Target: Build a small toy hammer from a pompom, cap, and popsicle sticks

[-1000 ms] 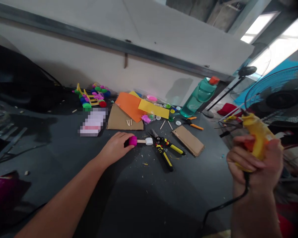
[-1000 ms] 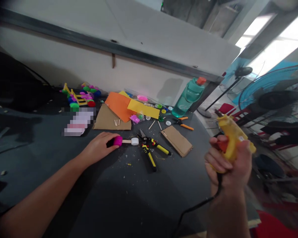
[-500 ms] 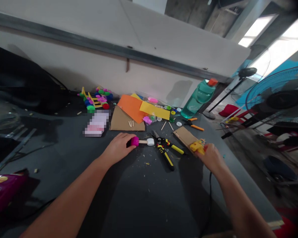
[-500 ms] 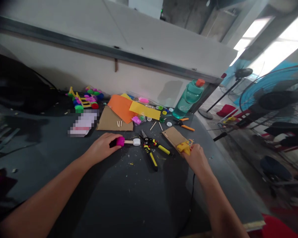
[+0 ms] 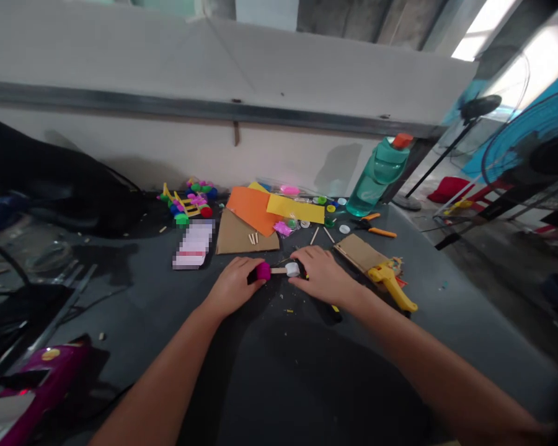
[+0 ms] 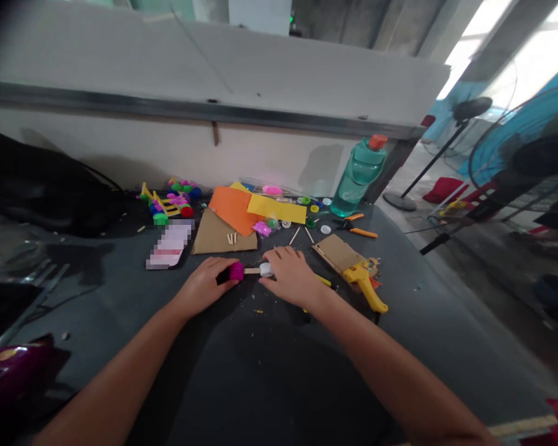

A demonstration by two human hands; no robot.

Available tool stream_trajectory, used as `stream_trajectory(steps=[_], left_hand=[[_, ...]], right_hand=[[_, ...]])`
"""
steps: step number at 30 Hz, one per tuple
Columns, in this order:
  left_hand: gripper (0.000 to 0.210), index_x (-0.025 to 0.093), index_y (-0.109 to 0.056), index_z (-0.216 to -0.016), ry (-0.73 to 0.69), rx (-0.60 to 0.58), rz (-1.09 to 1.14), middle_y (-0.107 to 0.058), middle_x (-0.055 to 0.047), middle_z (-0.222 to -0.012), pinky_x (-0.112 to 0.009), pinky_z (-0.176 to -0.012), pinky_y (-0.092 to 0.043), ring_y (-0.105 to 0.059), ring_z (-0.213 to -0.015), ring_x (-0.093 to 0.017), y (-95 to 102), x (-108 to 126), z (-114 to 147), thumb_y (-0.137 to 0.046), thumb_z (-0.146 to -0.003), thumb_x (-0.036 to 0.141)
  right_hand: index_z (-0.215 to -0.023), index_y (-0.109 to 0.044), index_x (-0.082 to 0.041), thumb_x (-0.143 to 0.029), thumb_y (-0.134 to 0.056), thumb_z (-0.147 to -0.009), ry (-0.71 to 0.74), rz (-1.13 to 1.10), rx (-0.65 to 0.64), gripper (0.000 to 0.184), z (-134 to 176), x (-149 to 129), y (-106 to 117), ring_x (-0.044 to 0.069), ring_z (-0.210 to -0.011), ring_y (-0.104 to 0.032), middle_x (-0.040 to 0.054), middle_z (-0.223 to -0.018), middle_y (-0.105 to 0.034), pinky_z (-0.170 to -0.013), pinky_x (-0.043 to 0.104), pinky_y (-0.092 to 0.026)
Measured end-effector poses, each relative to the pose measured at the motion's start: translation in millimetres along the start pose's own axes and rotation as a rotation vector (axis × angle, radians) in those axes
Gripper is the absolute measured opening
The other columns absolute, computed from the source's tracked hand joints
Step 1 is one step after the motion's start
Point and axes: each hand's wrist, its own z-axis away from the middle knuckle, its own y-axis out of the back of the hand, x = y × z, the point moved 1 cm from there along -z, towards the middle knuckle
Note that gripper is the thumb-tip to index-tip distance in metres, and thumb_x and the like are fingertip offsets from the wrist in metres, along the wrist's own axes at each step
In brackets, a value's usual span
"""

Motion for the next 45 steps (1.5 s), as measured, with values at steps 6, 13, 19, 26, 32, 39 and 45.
stream_trajectory(steps=[6,13,19,26,32,39,45], left_hand=[[0.037,0.024,-0.054,-0.116,0.018,-0.041,-0.002,-0.062,-0.005,-0.110,-0.040,-0.091,-0.043,-0.053,-0.104,-0.022,0.6,2.0,-1.6,-0.059,-0.080,0.030],[0.047,0.025,-0.049,-0.123,0.107,-0.056,0.015,-0.060,-0.007,-0.115,-0.042,-0.093,-0.042,-0.053,-0.107,-0.023,-3.3,-0.1,-3.2,-0.061,-0.078,0.031],[0.038,0.025,-0.054,-0.118,0.085,-0.075,-0.005,-0.062,-0.005,-0.112,-0.041,-0.093,-0.043,-0.053,-0.106,-0.022,-3.6,-0.9,-4.8,-0.059,-0.080,0.029],[0.035,0.027,-0.058,-0.113,0.114,-0.074,0.001,-0.065,-0.003,-0.107,-0.040,-0.091,-0.044,-0.056,-0.103,-0.021,-4.1,-2.0,-6.7,-0.062,-0.078,0.030],[0.034,0.028,-0.060,-0.110,0.098,-0.072,0.020,-0.065,-0.003,-0.105,-0.040,-0.090,-0.045,-0.057,-0.101,-0.021,-4.0,-2.9,-7.8,-0.064,-0.076,0.029],[0.033,0.028,-0.061,-0.108,0.104,-0.066,0.026,-0.065,-0.002,-0.105,-0.039,-0.090,-0.045,-0.057,-0.101,-0.021,-4.5,-3.2,-8.1,-0.065,-0.075,0.030],[0.032,0.026,-0.063,-0.106,0.076,-0.040,0.009,-0.066,-0.003,-0.104,-0.035,-0.089,-0.045,-0.058,-0.099,-0.020,-4.0,-1.7,-8.7,-0.066,-0.074,0.030]], right_hand=[[-0.109,-0.051,-0.020,-0.043,-0.063,-0.072,-0.023,0.031,0.032,0.045,1.5,14.1,-33.4,0.028,-0.103,-0.045,0.0101,-0.109,-0.056,-0.086,0.040,-0.031],[-0.100,-0.056,-0.021,-0.034,-0.058,-0.079,-0.005,-0.028,0.051,0.025,5.2,21.8,-38.5,0.026,-0.100,-0.044,0.0069,-0.102,-0.060,-0.084,0.039,-0.029],[-0.094,-0.060,-0.024,-0.034,-0.057,-0.082,-0.004,-0.094,0.087,0.016,1.7,29.0,-44.7,0.024,-0.099,-0.046,0.0031,-0.096,-0.064,-0.083,0.038,-0.027],[-0.091,-0.062,-0.024,-0.033,-0.057,-0.082,0.019,-0.097,0.081,0.014,-1.1,29.6,-43.5,0.025,-0.099,-0.046,0.0034,-0.091,-0.065,-0.083,0.038,-0.026],[-0.091,-0.063,-0.024,-0.033,-0.056,-0.082,0.028,-0.082,0.068,0.014,-2.9,28.1,-42.6,0.025,-0.098,-0.045,0.0033,-0.087,-0.064,-0.083,0.038,-0.026],[-0.089,-0.063,-0.021,-0.030,-0.060,-0.079,0.039,-0.095,0.097,0.014,-4.4,28.0,-45.8,0.024,-0.097,-0.046,0.0039,-0.087,-0.064,-0.083,0.038,-0.027],[-0.088,-0.063,-0.021,-0.027,-0.061,-0.078,0.040,-0.105,0.119,0.012,-4.1,27.6,-47.4,0.025,-0.096,-0.045,0.0038,-0.084,-0.063,-0.081,0.038,-0.027]])
